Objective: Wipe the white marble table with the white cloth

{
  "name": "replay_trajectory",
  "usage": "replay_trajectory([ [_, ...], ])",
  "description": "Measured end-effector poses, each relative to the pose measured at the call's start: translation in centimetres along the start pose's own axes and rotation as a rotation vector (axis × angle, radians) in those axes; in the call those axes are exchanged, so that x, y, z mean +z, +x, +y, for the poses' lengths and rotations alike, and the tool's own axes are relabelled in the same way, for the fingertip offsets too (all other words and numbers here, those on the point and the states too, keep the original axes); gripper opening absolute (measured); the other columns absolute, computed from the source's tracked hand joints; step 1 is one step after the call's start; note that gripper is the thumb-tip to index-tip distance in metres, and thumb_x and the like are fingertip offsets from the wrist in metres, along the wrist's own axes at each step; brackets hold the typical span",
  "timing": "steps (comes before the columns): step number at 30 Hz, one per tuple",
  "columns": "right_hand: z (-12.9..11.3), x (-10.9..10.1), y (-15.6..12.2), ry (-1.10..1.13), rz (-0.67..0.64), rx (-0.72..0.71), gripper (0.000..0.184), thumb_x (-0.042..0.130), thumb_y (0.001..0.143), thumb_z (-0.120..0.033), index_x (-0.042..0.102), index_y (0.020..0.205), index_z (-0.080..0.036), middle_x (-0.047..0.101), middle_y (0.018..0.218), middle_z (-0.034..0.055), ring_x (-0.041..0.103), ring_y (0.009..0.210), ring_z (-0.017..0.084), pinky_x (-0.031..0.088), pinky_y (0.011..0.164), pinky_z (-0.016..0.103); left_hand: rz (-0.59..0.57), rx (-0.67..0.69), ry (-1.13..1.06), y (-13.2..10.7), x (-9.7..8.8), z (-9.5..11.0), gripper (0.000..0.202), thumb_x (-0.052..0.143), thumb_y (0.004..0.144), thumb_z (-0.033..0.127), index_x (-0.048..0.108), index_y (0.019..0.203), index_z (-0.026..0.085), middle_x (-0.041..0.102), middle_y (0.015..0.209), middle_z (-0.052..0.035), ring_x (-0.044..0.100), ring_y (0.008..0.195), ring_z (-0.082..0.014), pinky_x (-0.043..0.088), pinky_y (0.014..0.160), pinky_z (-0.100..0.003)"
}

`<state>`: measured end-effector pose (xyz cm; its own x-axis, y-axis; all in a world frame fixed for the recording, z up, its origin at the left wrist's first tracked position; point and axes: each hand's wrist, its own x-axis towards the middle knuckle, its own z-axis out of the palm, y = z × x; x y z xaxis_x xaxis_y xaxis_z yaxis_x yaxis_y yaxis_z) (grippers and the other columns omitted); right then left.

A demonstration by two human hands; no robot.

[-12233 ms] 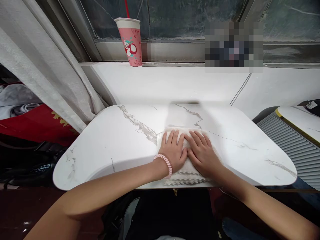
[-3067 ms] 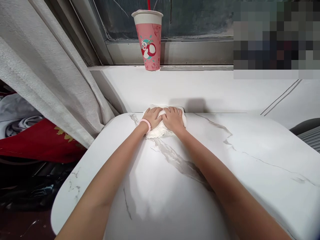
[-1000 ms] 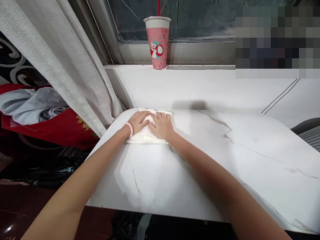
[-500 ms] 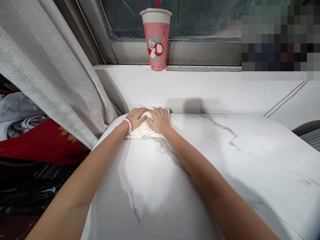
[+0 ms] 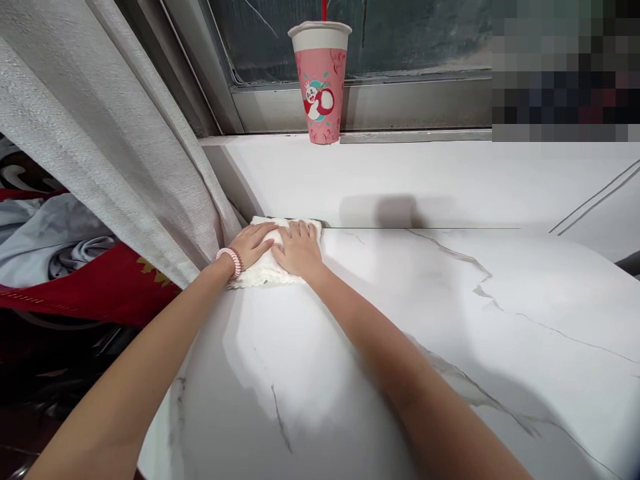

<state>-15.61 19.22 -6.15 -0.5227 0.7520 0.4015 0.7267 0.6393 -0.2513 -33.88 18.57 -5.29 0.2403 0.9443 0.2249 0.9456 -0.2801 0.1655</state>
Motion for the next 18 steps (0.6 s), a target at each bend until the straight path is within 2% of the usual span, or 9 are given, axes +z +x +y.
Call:
replay_trajectory([
  [3,-0.7,-0.1,-0.7,0.018,-0.002,-0.012,0.049,0.038,0.099,-0.038,0.048,0.138,-0.009,0.044,0.147,0.0187,0.033,0.138,0.033,0.017,0.114,0.052,0.002,-0.014,0.001,-1.2,-0.3,0.3,0.057,0.028,0.091,0.047,0.048,0.135,0.017,0.052,0.142,-0.0113,0.044,0.133,-0.0259,0.026,0.115,-0.048],
  [8,-2.1,-1.1,-3.5,0.045,-0.006,-0.024,0.051,0.038,0.098,-0.037,0.047,0.139,-0.008,0.043,0.147,0.0199,0.032,0.139,0.034,0.017,0.115,0.052,-0.007,-0.016,-0.012,-4.1,-1.0,2.2,0.058,0.026,0.092,0.048,0.048,0.135,0.016,0.052,0.142,-0.0124,0.044,0.133,-0.0267,0.025,0.115,-0.050],
  [12,-4.1,-2.3,-7.0,0.088,-0.020,-0.025,0.054,0.037,0.099,-0.037,0.044,0.141,-0.005,0.040,0.149,0.0228,0.029,0.141,0.036,0.014,0.116,0.054,0.005,-0.016,-0.027,-7.8,-1.6,4.1,0.055,0.026,0.094,0.048,0.048,0.135,0.020,0.051,0.143,-0.0108,0.042,0.135,-0.0257,0.024,0.116,-0.050],
  [18,-7.4,-4.9,-13.0,0.144,-0.085,-0.077,0.058,0.036,0.098,-0.038,0.040,0.144,-0.001,0.035,0.151,0.0267,0.026,0.143,0.039,0.014,0.116,0.058,-0.003,0.000,-0.005,-14.7,-2.8,7.2,0.051,0.028,0.096,0.048,0.046,0.138,0.025,0.049,0.146,-0.0066,0.040,0.138,-0.0238,0.023,0.118,-0.048],
])
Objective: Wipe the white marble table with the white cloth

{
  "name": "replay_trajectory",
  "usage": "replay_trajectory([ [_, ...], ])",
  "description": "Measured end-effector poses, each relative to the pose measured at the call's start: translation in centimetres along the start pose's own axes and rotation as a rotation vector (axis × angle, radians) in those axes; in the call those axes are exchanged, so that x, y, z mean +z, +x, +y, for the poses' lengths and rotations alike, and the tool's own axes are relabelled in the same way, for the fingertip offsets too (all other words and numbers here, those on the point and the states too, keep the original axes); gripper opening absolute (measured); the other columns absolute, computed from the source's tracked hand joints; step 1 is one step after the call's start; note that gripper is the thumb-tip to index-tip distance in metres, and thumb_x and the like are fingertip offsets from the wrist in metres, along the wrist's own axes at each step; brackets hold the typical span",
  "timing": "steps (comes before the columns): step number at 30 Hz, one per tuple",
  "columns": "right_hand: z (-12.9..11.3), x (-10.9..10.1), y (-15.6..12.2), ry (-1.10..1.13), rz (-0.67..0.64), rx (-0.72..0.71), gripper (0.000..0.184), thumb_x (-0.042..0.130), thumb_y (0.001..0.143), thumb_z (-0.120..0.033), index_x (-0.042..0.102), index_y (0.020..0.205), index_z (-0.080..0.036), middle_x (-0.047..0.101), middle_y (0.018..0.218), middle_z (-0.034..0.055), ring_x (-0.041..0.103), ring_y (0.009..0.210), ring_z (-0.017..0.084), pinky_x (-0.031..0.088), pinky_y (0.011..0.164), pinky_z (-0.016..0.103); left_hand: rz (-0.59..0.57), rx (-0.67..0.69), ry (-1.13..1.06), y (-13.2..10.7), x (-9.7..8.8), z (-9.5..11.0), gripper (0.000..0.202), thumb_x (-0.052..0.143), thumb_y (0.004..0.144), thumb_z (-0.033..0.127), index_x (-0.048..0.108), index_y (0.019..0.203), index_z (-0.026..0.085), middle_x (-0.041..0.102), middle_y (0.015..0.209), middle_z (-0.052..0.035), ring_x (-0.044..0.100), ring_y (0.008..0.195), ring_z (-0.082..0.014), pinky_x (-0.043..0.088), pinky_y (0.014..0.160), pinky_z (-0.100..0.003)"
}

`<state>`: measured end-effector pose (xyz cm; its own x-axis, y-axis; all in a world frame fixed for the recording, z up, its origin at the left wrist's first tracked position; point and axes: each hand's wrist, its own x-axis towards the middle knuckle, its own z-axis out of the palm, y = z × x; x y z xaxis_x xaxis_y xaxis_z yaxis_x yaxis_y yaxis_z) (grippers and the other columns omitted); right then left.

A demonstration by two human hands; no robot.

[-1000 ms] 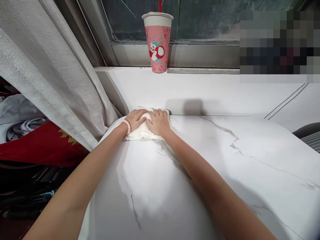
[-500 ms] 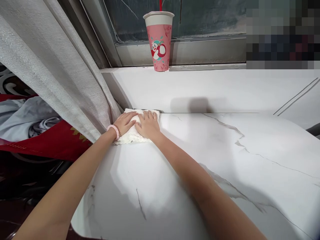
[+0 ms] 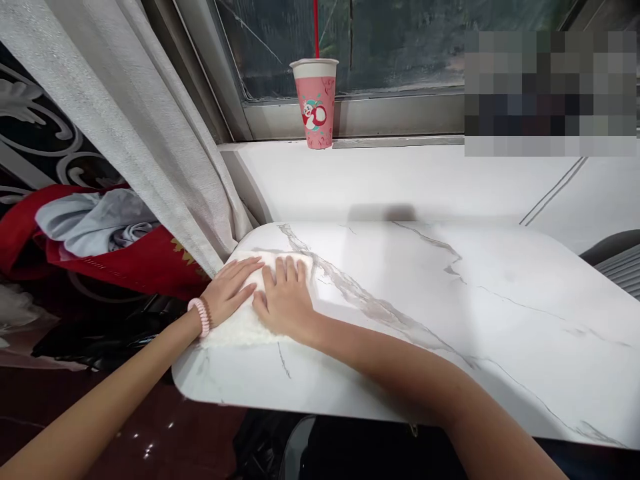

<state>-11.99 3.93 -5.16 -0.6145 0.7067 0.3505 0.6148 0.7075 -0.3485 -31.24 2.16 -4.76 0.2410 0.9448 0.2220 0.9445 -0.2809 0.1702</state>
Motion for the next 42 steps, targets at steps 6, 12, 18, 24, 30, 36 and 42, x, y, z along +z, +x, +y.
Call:
replay_trajectory([
  [6,-2.1,-1.5,-4.2,0.057,-0.085,-0.059,0.061,0.035,0.098,-0.038,0.036,0.146,0.000,0.030,0.154,0.0257,0.021,0.145,0.039,0.013,0.117,0.060,0.019,-0.021,0.063,-5.1,-0.5,3.0,0.050,0.028,0.096,0.044,0.042,0.141,0.027,0.050,0.145,-0.0054,0.043,0.136,-0.0254,0.028,0.116,-0.049],
  [12,-1.8,-2.7,-6.7,0.080,-0.118,-0.078,0.062,0.034,0.098,-0.041,0.035,0.147,-0.002,0.028,0.156,0.0232,0.017,0.146,0.039,0.013,0.118,0.059,0.059,-0.015,0.080,-6.8,0.3,5.5,0.051,0.030,0.096,0.042,0.038,0.144,0.027,0.051,0.144,-0.0069,0.044,0.135,-0.0265,0.028,0.116,-0.050],
  [18,1.0,-4.8,-10.1,0.085,-0.088,-0.092,0.059,0.037,0.097,-0.041,0.038,0.147,-0.009,0.029,0.156,0.0183,0.018,0.147,0.036,0.016,0.118,0.059,0.086,-0.021,0.079,-6.5,1.9,10.4,0.053,0.030,0.096,0.039,0.032,0.148,0.029,0.049,0.146,-0.0062,0.042,0.137,-0.0272,0.028,0.115,-0.053],
  [24,5.3,-7.8,-13.7,0.037,-0.062,-0.081,0.058,0.042,0.095,-0.038,0.043,0.145,-0.009,0.036,0.152,0.0207,0.027,0.143,0.037,0.016,0.118,0.058,0.097,0.018,0.033,-4.0,3.5,16.6,0.055,0.034,0.095,0.038,0.028,0.150,0.031,0.049,0.145,-0.0075,0.040,0.138,-0.0275,0.028,0.115,-0.056],
  [30,7.1,-7.6,-12.2,-0.066,-0.057,-0.039,0.059,0.039,0.095,-0.039,0.043,0.145,-0.007,0.037,0.151,0.0230,0.028,0.141,0.040,0.016,0.115,0.061,0.024,0.063,-0.017,-0.1,3.6,15.8,0.049,0.030,0.096,0.041,0.044,0.139,0.022,0.051,0.143,-0.0101,0.041,0.136,-0.0276,0.026,0.116,-0.055],
  [36,9.9,-5.4,-4.6,-0.119,-0.013,-0.039,0.054,0.039,0.096,-0.038,0.045,0.142,-0.011,0.043,0.148,0.0188,0.033,0.138,0.035,0.017,0.115,0.054,0.058,0.016,-0.014,6.3,4.0,10.3,0.046,0.032,0.093,0.041,0.050,0.130,0.022,0.055,0.138,-0.0110,0.046,0.131,-0.0275,0.027,0.114,-0.054],
  [42,13.6,-4.1,2.1,-0.141,-0.029,0.036,0.050,0.039,0.097,-0.038,0.045,0.142,-0.015,0.040,0.150,0.0147,0.031,0.139,0.031,0.016,0.116,0.050,0.062,-0.038,-0.016,13.5,4.7,6.9,0.046,0.034,0.089,0.040,0.054,0.125,0.019,0.059,0.133,-0.0110,0.050,0.126,-0.0288,0.030,0.112,-0.051],
])
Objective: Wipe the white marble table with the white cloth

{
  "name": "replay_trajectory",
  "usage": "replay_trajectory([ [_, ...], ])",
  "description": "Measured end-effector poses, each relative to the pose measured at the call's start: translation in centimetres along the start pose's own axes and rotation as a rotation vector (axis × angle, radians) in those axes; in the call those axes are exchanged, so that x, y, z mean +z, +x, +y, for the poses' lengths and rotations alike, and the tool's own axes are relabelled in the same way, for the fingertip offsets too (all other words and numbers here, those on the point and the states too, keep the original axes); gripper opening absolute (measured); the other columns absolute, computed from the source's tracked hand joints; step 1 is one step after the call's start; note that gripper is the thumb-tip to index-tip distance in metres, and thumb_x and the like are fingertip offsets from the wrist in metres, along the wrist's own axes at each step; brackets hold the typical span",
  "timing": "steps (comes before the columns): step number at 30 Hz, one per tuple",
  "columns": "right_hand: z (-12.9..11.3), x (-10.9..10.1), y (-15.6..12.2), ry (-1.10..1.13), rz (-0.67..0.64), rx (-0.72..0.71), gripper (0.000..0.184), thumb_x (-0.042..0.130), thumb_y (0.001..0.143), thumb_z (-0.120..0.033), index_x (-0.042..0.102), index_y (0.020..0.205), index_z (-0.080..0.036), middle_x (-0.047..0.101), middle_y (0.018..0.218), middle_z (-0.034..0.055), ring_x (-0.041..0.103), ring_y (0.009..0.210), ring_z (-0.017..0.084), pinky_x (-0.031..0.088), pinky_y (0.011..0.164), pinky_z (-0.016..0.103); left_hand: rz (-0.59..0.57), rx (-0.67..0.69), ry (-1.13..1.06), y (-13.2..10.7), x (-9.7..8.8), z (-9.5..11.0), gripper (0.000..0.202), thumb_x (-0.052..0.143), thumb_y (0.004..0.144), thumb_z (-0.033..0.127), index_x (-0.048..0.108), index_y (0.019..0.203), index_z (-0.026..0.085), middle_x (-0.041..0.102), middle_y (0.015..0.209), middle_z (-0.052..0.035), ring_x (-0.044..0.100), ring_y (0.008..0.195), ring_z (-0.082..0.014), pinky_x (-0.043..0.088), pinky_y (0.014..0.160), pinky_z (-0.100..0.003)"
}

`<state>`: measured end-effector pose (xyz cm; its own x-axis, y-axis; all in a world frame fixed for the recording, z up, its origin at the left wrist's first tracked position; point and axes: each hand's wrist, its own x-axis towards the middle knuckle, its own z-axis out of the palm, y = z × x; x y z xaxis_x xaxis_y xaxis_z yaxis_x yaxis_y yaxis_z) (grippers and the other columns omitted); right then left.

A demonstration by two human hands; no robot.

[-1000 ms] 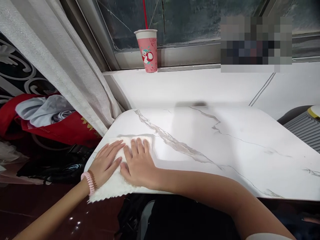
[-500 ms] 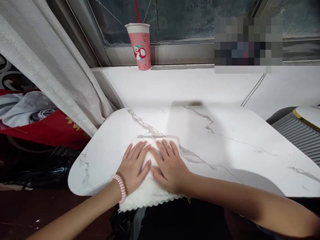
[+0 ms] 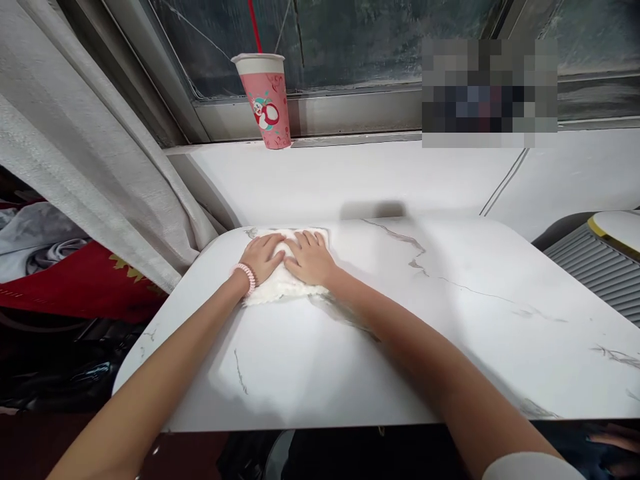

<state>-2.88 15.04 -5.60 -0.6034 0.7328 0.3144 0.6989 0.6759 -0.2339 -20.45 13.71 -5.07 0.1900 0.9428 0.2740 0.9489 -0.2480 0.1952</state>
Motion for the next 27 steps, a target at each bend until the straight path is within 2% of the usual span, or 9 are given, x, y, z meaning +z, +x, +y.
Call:
replay_trajectory([
  [4,2.2,0.1,2.2,0.018,-0.008,0.022,0.049,0.038,0.098,-0.037,0.045,0.142,-0.017,0.041,0.150,0.0127,0.031,0.139,0.028,0.016,0.116,0.049,-0.020,-0.025,0.029,3.2,0.5,-0.1,0.046,0.035,0.088,0.037,0.054,0.125,0.018,0.059,0.133,-0.0097,0.051,0.124,-0.0290,0.032,0.111,-0.048],
  [7,4.0,-0.2,2.8,0.031,-0.028,0.044,0.049,0.039,0.098,-0.037,0.044,0.143,-0.019,0.041,0.151,0.0115,0.031,0.139,0.027,0.016,0.117,0.048,-0.025,-0.043,0.043,4.9,1.1,0.7,0.045,0.035,0.089,0.035,0.053,0.127,0.019,0.058,0.134,-0.0086,0.050,0.125,-0.0276,0.032,0.111,-0.046],
  [12,7.4,-1.5,1.8,0.027,0.016,0.047,0.047,0.041,0.097,-0.035,0.047,0.142,-0.020,0.043,0.150,0.0092,0.034,0.138,0.024,0.019,0.117,0.044,-0.027,-0.055,0.066,7.1,2.5,3.6,0.045,0.037,0.091,0.033,0.053,0.130,0.017,0.056,0.138,-0.0099,0.048,0.128,-0.0270,0.028,0.114,-0.045],
  [16,8.4,-2.4,0.4,0.015,-0.024,0.105,0.050,0.038,0.098,-0.035,0.043,0.145,-0.020,0.038,0.154,0.0090,0.030,0.142,0.026,0.017,0.118,0.046,-0.029,-0.037,0.055,7.7,3.2,5.4,0.044,0.035,0.092,0.032,0.052,0.131,0.018,0.055,0.139,-0.0089,0.047,0.130,-0.0253,0.024,0.116,-0.044],
  [21,6.9,-2.7,-1.7,-0.060,-0.023,0.163,0.051,0.034,0.099,-0.035,0.041,0.146,-0.016,0.035,0.155,0.0120,0.028,0.143,0.029,0.016,0.118,0.048,-0.043,0.000,0.049,6.0,2.9,6.5,0.044,0.034,0.093,0.032,0.052,0.132,0.020,0.054,0.141,-0.0075,0.046,0.131,-0.0218,0.023,0.117,-0.042],
  [27,4.1,-3.4,-6.6,-0.073,-0.009,0.067,0.051,0.035,0.099,-0.034,0.042,0.145,-0.014,0.038,0.153,0.0147,0.030,0.142,0.030,0.018,0.117,0.049,-0.031,0.009,0.058,0.1,1.8,8.8,0.046,0.031,0.094,0.032,0.050,0.134,0.017,0.051,0.143,-0.0093,0.042,0.135,-0.0226,0.024,0.117,-0.046],
])
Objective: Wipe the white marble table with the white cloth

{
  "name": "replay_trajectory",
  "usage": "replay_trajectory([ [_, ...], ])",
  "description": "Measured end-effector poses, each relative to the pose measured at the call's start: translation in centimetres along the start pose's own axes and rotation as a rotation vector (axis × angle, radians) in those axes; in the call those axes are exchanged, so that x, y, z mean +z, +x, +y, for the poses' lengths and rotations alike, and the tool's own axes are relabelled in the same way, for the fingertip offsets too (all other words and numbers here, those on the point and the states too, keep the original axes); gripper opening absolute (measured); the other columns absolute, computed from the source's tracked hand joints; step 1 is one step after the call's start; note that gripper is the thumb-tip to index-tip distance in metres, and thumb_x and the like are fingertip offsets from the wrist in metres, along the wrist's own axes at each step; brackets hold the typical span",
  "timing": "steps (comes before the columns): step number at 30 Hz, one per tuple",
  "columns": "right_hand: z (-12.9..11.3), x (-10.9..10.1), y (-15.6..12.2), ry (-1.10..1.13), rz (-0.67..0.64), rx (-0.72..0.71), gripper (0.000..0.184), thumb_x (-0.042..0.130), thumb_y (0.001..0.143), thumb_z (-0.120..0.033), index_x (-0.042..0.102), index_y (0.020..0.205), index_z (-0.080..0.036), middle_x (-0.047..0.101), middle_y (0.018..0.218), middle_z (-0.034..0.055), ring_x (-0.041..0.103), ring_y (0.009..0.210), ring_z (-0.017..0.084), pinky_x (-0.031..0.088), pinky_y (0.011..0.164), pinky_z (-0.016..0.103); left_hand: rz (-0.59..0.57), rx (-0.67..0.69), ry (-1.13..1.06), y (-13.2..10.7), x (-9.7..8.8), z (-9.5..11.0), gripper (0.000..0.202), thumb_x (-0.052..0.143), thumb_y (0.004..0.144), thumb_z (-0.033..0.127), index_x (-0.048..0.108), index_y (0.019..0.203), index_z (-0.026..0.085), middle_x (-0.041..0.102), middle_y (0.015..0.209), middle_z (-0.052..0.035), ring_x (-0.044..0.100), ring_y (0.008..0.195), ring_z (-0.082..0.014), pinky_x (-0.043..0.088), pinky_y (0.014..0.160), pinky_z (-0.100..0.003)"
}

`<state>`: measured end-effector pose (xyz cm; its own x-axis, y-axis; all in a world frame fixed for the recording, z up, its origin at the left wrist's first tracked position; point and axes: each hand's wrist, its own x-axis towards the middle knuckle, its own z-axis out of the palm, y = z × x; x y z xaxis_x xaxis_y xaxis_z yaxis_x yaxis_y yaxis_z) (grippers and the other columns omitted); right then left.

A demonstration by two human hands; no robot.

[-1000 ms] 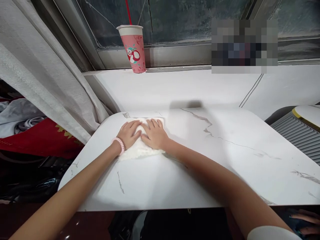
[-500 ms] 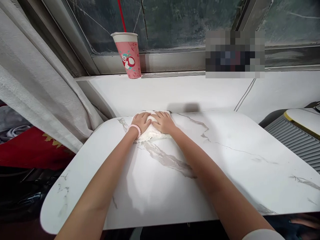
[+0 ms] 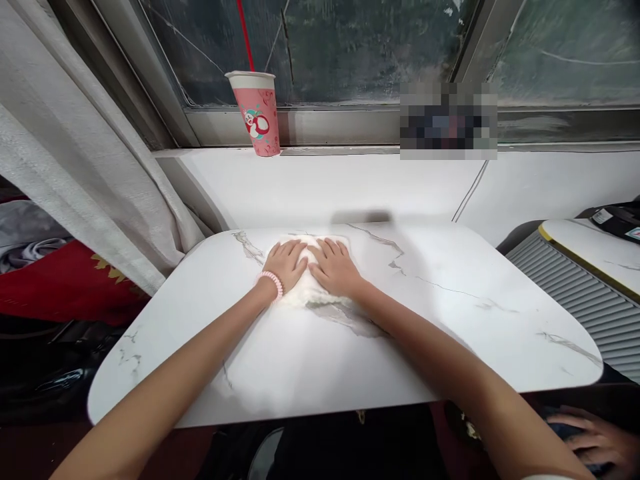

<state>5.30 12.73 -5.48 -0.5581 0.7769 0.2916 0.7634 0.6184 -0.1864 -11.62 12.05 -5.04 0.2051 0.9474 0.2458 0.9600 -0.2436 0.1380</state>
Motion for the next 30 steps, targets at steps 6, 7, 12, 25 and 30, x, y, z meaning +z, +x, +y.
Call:
replay_trajectory([
  [6,-2.1,-1.8,-7.9,0.032,0.039,-0.125,0.052,0.036,0.098,-0.036,0.045,0.142,-0.011,0.040,0.150,0.0185,0.030,0.140,0.033,0.020,0.116,0.055,0.086,0.063,0.019,-8.4,-0.7,4.2,0.048,0.027,0.097,0.034,0.051,0.133,0.012,0.053,0.142,-0.0133,0.044,0.135,-0.0272,0.028,0.115,-0.052],
  [7,-2.4,-2.2,-9.3,0.039,0.034,-0.149,0.053,0.036,0.098,-0.037,0.044,0.143,-0.011,0.039,0.151,0.0188,0.029,0.141,0.034,0.020,0.116,0.056,0.105,0.084,0.026,-9.7,-0.8,5.1,0.049,0.027,0.098,0.034,0.051,0.133,0.012,0.054,0.141,-0.0140,0.044,0.135,-0.0276,0.029,0.115,-0.052],
  [12,-2.3,-4.4,-14.5,0.043,-0.001,-0.198,0.057,0.037,0.098,-0.041,0.038,0.147,-0.013,0.037,0.153,0.0173,0.025,0.144,0.033,0.018,0.117,0.057,0.137,0.178,0.024,-13.3,-1.1,9.0,0.048,0.029,0.098,0.034,0.052,0.133,0.009,0.052,0.141,-0.0168,0.039,0.138,-0.0296,0.028,0.115,-0.054],
  [25,6.1,-5.2,-12.6,0.019,0.064,-0.075,0.050,0.035,0.098,-0.038,0.040,0.146,-0.024,0.045,0.147,0.0100,0.034,0.139,0.027,0.026,0.114,0.051,-0.042,0.174,-0.120,-3.9,1.0,13.1,0.049,0.038,0.095,0.038,0.049,0.135,0.012,0.046,0.147,-0.0151,0.036,0.139,-0.0304,0.021,0.118,-0.055],
  [30,8.5,-3.2,-5.9,0.000,0.041,-0.054,0.049,0.033,0.098,-0.040,0.046,0.141,-0.021,0.048,0.144,0.0124,0.037,0.135,0.029,0.026,0.112,0.049,-0.038,0.105,-0.128,2.1,1.8,9.3,0.044,0.039,0.095,0.036,0.050,0.133,0.016,0.048,0.146,-0.0112,0.039,0.137,-0.0245,0.019,0.119,-0.048],
])
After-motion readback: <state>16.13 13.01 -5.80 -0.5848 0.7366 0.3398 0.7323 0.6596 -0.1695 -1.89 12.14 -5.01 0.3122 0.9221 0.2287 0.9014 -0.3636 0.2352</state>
